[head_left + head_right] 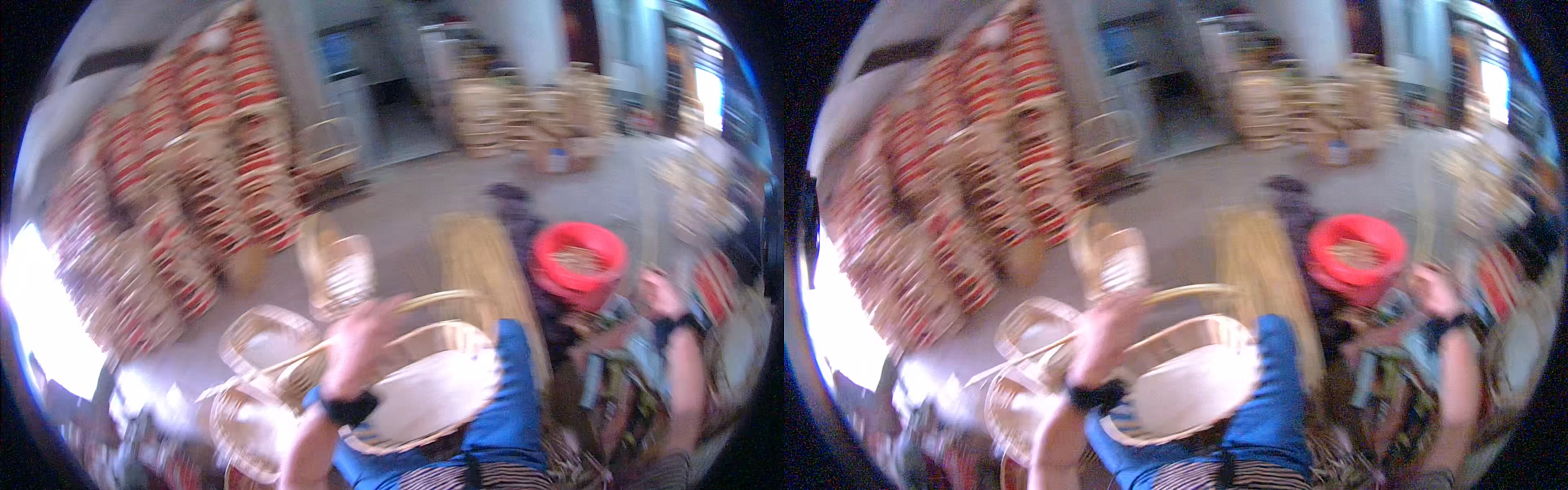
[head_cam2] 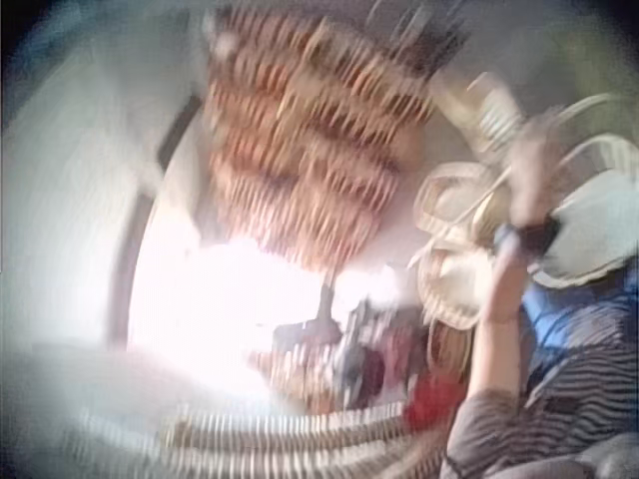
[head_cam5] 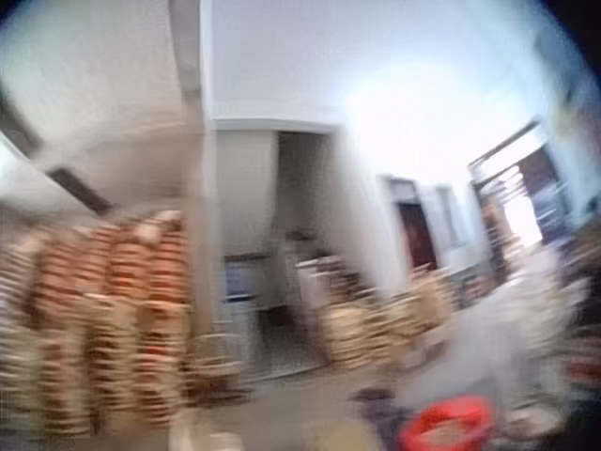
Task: The person assembles a wicker basket by attaching a curved handle to the rim using a pneumatic staple gun, reloading the staples from a small container when needed, and trimming excess reed with shears.
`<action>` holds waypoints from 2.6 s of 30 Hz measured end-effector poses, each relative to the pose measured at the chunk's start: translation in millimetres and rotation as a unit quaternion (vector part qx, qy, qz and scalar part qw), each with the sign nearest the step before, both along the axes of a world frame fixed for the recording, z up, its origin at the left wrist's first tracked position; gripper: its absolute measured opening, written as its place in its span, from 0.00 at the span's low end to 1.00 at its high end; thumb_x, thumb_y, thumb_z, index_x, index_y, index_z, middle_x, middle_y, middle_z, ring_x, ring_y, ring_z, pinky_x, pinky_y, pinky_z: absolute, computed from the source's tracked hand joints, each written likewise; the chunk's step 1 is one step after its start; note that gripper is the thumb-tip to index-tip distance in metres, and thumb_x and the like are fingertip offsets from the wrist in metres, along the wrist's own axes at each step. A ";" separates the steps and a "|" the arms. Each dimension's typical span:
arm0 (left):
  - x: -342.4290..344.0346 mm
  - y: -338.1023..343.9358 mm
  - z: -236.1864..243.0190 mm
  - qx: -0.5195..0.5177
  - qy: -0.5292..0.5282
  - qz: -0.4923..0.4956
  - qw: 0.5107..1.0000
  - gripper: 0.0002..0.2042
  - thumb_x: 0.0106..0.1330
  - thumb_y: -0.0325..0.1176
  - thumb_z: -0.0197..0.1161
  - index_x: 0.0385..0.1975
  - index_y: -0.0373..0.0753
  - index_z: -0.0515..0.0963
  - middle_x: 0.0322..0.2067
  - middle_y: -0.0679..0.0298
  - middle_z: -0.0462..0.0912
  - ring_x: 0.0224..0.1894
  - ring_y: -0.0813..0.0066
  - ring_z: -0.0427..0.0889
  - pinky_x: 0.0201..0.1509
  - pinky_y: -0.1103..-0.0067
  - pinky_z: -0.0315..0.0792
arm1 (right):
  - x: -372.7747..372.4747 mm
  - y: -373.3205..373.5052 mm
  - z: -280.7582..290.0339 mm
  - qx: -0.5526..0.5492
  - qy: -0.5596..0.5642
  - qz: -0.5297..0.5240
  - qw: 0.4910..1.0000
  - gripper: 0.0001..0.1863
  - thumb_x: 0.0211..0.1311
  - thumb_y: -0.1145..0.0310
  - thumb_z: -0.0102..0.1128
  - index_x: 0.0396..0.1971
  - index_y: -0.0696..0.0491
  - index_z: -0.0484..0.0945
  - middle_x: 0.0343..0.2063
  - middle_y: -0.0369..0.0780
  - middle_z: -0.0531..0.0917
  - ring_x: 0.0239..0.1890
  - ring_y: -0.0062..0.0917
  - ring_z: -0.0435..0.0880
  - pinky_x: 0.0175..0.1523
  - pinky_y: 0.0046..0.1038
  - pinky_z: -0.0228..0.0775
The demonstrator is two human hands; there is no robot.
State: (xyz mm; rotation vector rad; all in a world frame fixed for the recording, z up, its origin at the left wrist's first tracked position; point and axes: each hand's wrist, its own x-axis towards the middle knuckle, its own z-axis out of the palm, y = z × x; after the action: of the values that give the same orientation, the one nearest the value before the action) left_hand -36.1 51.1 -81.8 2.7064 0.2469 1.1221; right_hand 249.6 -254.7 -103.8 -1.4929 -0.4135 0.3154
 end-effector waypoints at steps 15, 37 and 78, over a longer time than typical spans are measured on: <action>41.9 -57.9 9.5 0.035 -0.104 0.039 0.993 0.03 0.42 0.32 0.54 0.16 0.41 0.69 0.16 0.62 0.68 0.21 0.65 0.71 0.21 0.73 0.64 | -99.0 168.2 -131.5 -0.132 -0.025 0.268 0.954 0.08 0.51 0.70 0.50 0.29 0.58 0.71 0.23 0.38 0.75 0.25 0.24 0.74 0.27 0.20 0.65; 49.7 -48.7 9.2 0.033 -0.066 0.029 0.997 0.04 0.47 0.35 0.53 0.16 0.43 0.70 0.15 0.64 0.67 0.20 0.67 0.71 0.20 0.74 0.63 | -71.9 122.9 -199.4 -0.209 0.041 0.218 0.952 0.11 0.51 0.69 0.49 0.31 0.60 0.70 0.24 0.40 0.76 0.27 0.28 0.74 0.31 0.24 0.64; -7.4 -25.9 51.2 -0.048 0.080 0.040 0.995 0.11 0.55 0.28 0.48 0.38 0.40 0.71 0.25 0.62 0.73 0.26 0.74 0.72 0.30 0.81 0.66 | -71.2 -136.4 -192.2 -0.509 -0.089 -0.251 0.818 0.14 0.47 0.68 0.51 0.34 0.60 0.66 0.26 0.46 0.72 0.29 0.35 0.70 0.35 0.32 0.62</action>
State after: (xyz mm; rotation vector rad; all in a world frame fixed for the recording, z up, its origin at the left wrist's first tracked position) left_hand -43.5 25.2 -30.6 2.7235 0.4264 0.8871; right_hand 178.3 -391.1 -296.0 -2.6285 0.0715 -0.0703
